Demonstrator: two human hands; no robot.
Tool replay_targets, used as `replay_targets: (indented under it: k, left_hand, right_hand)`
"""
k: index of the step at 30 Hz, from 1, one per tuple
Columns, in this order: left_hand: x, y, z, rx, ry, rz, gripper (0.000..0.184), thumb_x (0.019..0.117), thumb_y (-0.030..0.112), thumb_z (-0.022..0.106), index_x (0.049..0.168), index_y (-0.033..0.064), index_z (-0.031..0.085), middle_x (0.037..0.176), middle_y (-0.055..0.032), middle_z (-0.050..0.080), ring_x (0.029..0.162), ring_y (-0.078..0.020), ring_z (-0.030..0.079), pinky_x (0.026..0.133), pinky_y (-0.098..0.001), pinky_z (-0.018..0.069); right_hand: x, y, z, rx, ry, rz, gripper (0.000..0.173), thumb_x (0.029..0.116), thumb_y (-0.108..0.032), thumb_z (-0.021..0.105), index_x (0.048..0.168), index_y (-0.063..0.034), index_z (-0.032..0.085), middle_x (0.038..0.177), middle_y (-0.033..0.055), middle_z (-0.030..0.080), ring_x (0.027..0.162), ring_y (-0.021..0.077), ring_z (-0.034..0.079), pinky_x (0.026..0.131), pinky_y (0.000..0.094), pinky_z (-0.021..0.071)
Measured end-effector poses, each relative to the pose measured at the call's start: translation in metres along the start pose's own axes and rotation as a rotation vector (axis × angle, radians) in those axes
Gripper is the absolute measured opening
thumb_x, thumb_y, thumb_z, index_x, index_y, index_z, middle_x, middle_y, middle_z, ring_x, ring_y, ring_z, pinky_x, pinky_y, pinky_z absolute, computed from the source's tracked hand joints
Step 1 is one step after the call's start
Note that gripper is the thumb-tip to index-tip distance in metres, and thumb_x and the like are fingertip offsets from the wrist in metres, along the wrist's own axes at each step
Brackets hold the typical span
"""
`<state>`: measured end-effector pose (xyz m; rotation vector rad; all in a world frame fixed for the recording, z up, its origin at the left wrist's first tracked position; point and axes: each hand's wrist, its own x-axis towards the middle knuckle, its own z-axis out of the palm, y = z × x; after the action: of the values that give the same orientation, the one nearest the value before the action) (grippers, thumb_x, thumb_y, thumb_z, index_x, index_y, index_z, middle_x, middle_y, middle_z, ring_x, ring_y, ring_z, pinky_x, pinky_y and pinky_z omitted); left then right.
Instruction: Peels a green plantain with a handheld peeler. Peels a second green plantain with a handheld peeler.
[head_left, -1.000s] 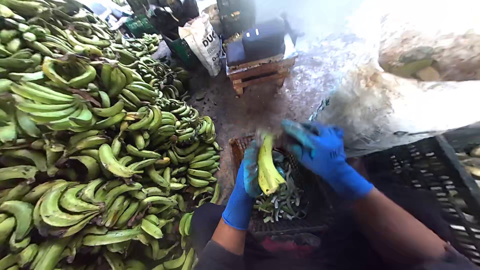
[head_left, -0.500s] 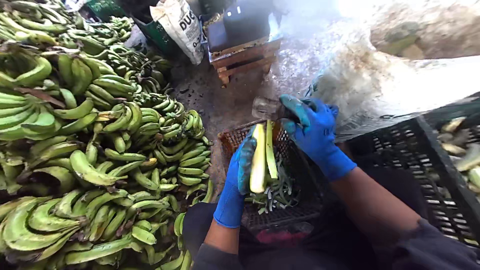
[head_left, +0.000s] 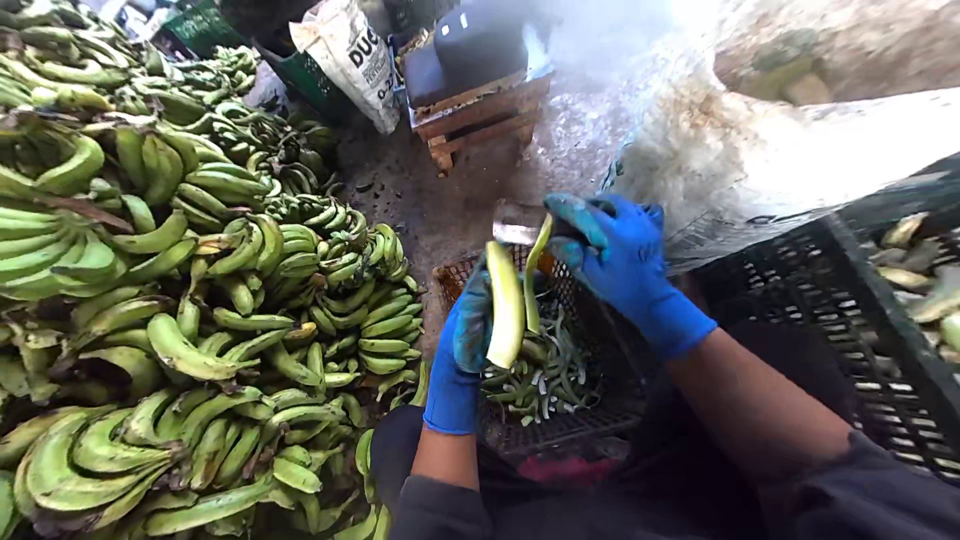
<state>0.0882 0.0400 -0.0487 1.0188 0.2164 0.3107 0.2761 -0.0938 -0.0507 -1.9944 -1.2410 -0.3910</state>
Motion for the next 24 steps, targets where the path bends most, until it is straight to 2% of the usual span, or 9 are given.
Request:
replay_targets:
  k: [5, 7, 10, 13, 15, 17, 20, 22, 24]
  left_hand:
    - [0.01, 0.01, 0.025, -0.3, 0.562, 0.377, 0.045, 0.1112, 0.039, 0.021, 0.121, 0.0132, 0.057, 0.104, -0.0039, 0.071, 0.09, -0.0159, 0.072, 0.078, -0.0322, 0.0608]
    - [0.004, 0.007, 0.028, -0.205, 0.52, 0.352, 0.043, 0.1112, 0.038, 0.02, 0.129, 0.015, 0.053, 0.109, -0.0029, 0.07, 0.089, -0.014, 0.071, 0.077, -0.0301, 0.0608]
    - [-0.006, 0.003, 0.02, 0.19, 0.182, 0.135, 0.037, 0.1032, 0.025, 0.038, 0.133, 0.0094, 0.052, 0.101, -0.0031, 0.069, 0.084, -0.01, 0.068, 0.074, -0.028, 0.0594]
    - [-0.008, 0.009, 0.007, 0.408, -0.124, -0.104, 0.062, 0.1017, 0.037, 0.045, 0.157, 0.0104, 0.033, 0.115, -0.0125, 0.07, 0.094, -0.0167, 0.069, 0.084, -0.0339, 0.059]
    - [-0.007, 0.007, 0.004, 0.297, -0.051, -0.064, 0.061, 0.1039, 0.037, 0.04, 0.159, 0.017, 0.026, 0.122, -0.0138, 0.067, 0.091, -0.0195, 0.07, 0.076, -0.034, 0.0601]
    - [-0.002, 0.009, 0.009, 0.028, 0.149, 0.114, 0.04, 0.1078, 0.04, 0.035, 0.139, 0.0198, 0.047, 0.111, -0.0085, 0.072, 0.086, -0.0177, 0.072, 0.071, -0.032, 0.0618]
    - [0.007, 0.016, 0.008, -0.505, 0.262, 0.254, 0.048, 0.1079, 0.047, 0.028, 0.113, 0.0152, 0.063, 0.094, 0.0012, 0.07, 0.081, -0.0096, 0.07, 0.07, -0.0251, 0.0598]
    - [0.004, 0.012, 0.013, -0.523, 0.26, 0.271, 0.043, 0.1072, 0.046, 0.032, 0.118, 0.0181, 0.062, 0.098, 0.0013, 0.07, 0.084, -0.0103, 0.07, 0.072, -0.026, 0.0596]
    - [0.0, 0.006, 0.019, -0.284, 0.225, 0.305, 0.043, 0.1076, 0.044, 0.033, 0.135, 0.0187, 0.053, 0.113, -0.0034, 0.071, 0.095, -0.014, 0.071, 0.079, -0.0303, 0.0599]
  right_hand:
    - [-0.052, -0.036, 0.004, 0.048, 0.088, -0.261, 0.047, 0.0971, -0.057, 0.051, 0.116, -0.0208, 0.074, 0.116, 0.0153, 0.071, 0.103, 0.0326, 0.067, 0.09, 0.0545, 0.0456]
    - [-0.049, -0.034, 0.003, 0.061, 0.068, -0.293, 0.046, 0.098, -0.056, 0.051, 0.113, -0.02, 0.075, 0.115, 0.0143, 0.072, 0.104, 0.0316, 0.067, 0.092, 0.0538, 0.0449]
    - [-0.017, -0.011, 0.002, 0.13, -0.028, -0.162, 0.049, 0.0975, -0.053, 0.052, 0.125, -0.0193, 0.073, 0.118, 0.0189, 0.071, 0.102, 0.0378, 0.068, 0.084, 0.0613, 0.0486]
    - [0.003, 0.011, 0.001, 0.118, -0.159, 0.072, 0.053, 0.1002, -0.057, 0.046, 0.136, -0.0247, 0.067, 0.122, 0.0188, 0.069, 0.107, 0.0399, 0.066, 0.086, 0.0649, 0.0477]
    - [0.0, 0.006, -0.001, 0.111, -0.172, 0.146, 0.047, 0.0998, -0.044, 0.051, 0.136, -0.0191, 0.067, 0.125, 0.0217, 0.067, 0.11, 0.0436, 0.065, 0.089, 0.0674, 0.0454]
    - [-0.019, -0.011, 0.002, 0.081, -0.044, -0.007, 0.048, 0.0983, -0.047, 0.053, 0.128, -0.0134, 0.071, 0.122, 0.022, 0.068, 0.105, 0.0416, 0.067, 0.085, 0.0635, 0.0501]
    - [-0.048, -0.037, 0.009, 0.096, 0.134, -0.293, 0.047, 0.0994, -0.059, 0.049, 0.122, -0.0232, 0.071, 0.118, 0.0134, 0.069, 0.105, 0.0295, 0.064, 0.095, 0.0504, 0.0434]
    - [-0.047, -0.045, 0.007, 0.129, 0.106, -0.307, 0.046, 0.0988, -0.056, 0.051, 0.119, -0.0222, 0.074, 0.115, 0.013, 0.071, 0.103, 0.0292, 0.066, 0.091, 0.0509, 0.0451]
    - [-0.04, -0.042, 0.004, 0.164, 0.052, -0.258, 0.047, 0.0965, -0.054, 0.054, 0.12, -0.0188, 0.075, 0.115, 0.0159, 0.072, 0.102, 0.0323, 0.069, 0.086, 0.0556, 0.0504]
